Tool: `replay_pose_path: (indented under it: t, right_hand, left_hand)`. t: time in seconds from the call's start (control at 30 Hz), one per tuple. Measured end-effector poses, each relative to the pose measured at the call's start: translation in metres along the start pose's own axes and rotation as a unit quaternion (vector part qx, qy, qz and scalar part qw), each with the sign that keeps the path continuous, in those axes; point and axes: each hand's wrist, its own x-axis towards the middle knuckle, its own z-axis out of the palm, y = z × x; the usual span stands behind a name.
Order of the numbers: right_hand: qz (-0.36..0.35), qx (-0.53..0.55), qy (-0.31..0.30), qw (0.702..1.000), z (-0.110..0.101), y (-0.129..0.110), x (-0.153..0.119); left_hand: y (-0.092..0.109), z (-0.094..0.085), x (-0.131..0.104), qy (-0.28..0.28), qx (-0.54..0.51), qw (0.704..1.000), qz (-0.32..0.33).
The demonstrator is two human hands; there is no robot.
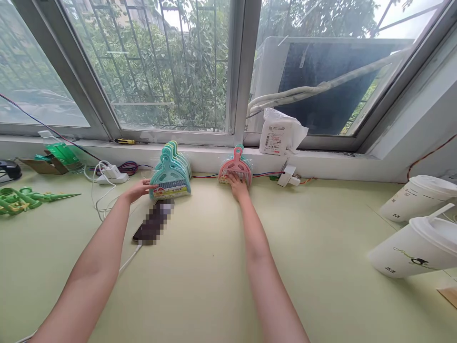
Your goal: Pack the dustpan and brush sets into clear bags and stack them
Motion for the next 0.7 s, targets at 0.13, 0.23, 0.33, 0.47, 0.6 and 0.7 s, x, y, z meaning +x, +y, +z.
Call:
replay_pose_path:
  t: [0.13,0.23,0.33,0.47,0.6,0.7]
  right_hand:
    - [-0.006,-0.016,0.009,1.0,-0.004,-0.005,-0.007]
    - [-0.023,-0.024,0.024,0.999,-0.008,-0.008,-0.013]
    - [-0.046,-0.027,0.018,0.998,-0.011,-0.011,-0.019]
    - [-0.036,-0.02,0.027,0.999,-0.014,-0.016,-0.027]
    - [-0.019,-0.003,-0.002,1.0,-0.015,-0.018,-0.032]
    - [0.028,0.005,-0.029,0.999,-0.014,-0.017,-0.03]
  left_hand:
    - [0.015,0.006,-0.008,-0.015,-0.006,1.0,0.009]
    - [0.028,0.009,-0.015,-0.032,-0.002,0.999,0.017]
    - [0.039,0.01,-0.026,-0.037,-0.02,0.999,0.035]
    - [0.053,0.013,-0.042,-0.025,-0.088,0.994,0.067]
    - [0.065,0.032,-0.05,-0.003,-0.164,0.981,0.105]
    - [0.066,0.066,-0.054,0.023,-0.229,0.964,0.133]
